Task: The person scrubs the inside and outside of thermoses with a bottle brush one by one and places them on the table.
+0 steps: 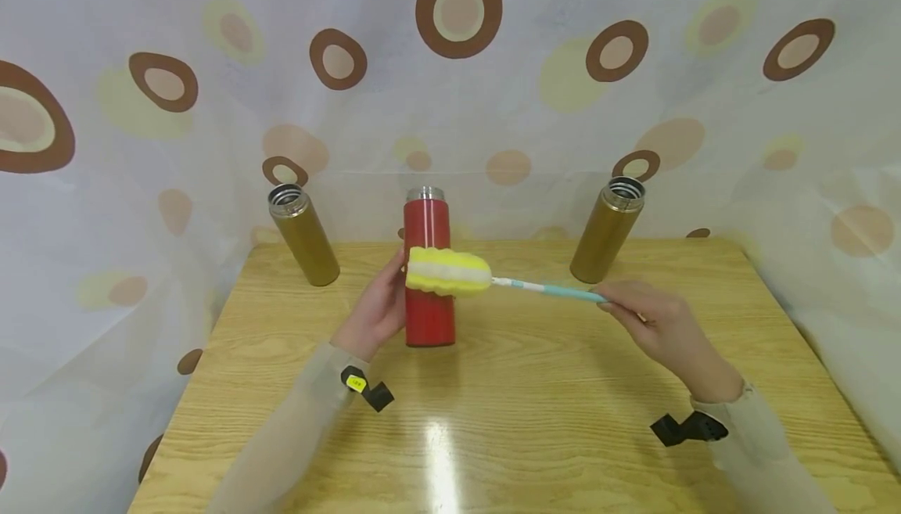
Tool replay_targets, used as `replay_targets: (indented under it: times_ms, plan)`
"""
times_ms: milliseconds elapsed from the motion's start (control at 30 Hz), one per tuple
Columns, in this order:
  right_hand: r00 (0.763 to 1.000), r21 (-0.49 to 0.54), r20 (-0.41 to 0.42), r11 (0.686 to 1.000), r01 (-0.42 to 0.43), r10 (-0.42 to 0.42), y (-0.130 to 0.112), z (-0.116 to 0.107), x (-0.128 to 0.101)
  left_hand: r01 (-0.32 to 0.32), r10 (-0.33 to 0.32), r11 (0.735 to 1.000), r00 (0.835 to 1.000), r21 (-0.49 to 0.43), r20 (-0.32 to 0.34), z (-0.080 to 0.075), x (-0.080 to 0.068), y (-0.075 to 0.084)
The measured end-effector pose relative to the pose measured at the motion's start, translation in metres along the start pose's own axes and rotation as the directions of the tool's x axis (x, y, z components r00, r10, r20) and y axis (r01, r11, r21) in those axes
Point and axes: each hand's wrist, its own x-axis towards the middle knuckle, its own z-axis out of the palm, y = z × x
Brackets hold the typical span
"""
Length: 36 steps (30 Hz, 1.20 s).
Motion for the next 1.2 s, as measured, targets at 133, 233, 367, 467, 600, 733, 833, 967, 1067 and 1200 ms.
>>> replay_targets:
  times_ms: [133,233,367,467,600,733,833,967,1067,1200]
  plan:
    - [0.999,0.039,0.039,0.999,0.036,-0.037,0.001,-0.001,-0.006,-0.039,0.039,0.999,0.999,-0.002,-0.007,-0.001,0.000,0.004]
    - [0.995,0.093,0.057,0.993,0.073,-0.078,0.003,-0.001,-0.009,-0.065,0.066,0.998,0.998,-0.026,0.020,-0.001,0.001,0.006]
    - [0.995,0.142,0.049,0.987,0.077,-0.085,0.004,-0.002,-0.011,-0.084,0.087,0.995,0.995,-0.054,0.051,-0.004,0.001,0.006]
    - [0.998,0.107,0.003,0.993,0.055,-0.055,0.003,-0.002,-0.010,-0.076,0.078,0.996,0.996,-0.035,0.043,-0.007,0.000,0.003]
    - [0.997,0.034,-0.077,0.999,-0.010,0.013,0.003,0.000,-0.009,-0.022,0.022,1.000,1.000,0.020,0.006,-0.009,-0.002,-0.005]
    - [0.986,0.007,-0.149,0.997,-0.074,0.074,0.004,0.003,-0.006,0.017,-0.018,0.999,1.000,0.043,0.022,-0.008,0.000,-0.012]
    - [0.977,0.010,-0.185,0.995,-0.102,0.103,0.004,0.005,-0.003,0.016,-0.020,0.998,0.997,0.060,0.068,-0.007,0.003,-0.016]
    - [0.973,-0.001,-0.196,0.992,-0.126,0.124,0.003,0.009,0.002,0.015,-0.022,0.999,0.991,0.051,0.130,-0.006,0.003,-0.019]
    - [0.975,-0.014,-0.181,0.991,-0.134,0.130,0.001,0.012,0.005,0.034,-0.037,0.999,0.978,0.016,0.203,-0.005,0.001,-0.018]
    - [0.981,-0.007,-0.158,0.994,-0.113,0.111,0.000,0.013,0.006,0.070,-0.068,0.998,0.975,0.002,0.212,-0.004,-0.001,-0.015]
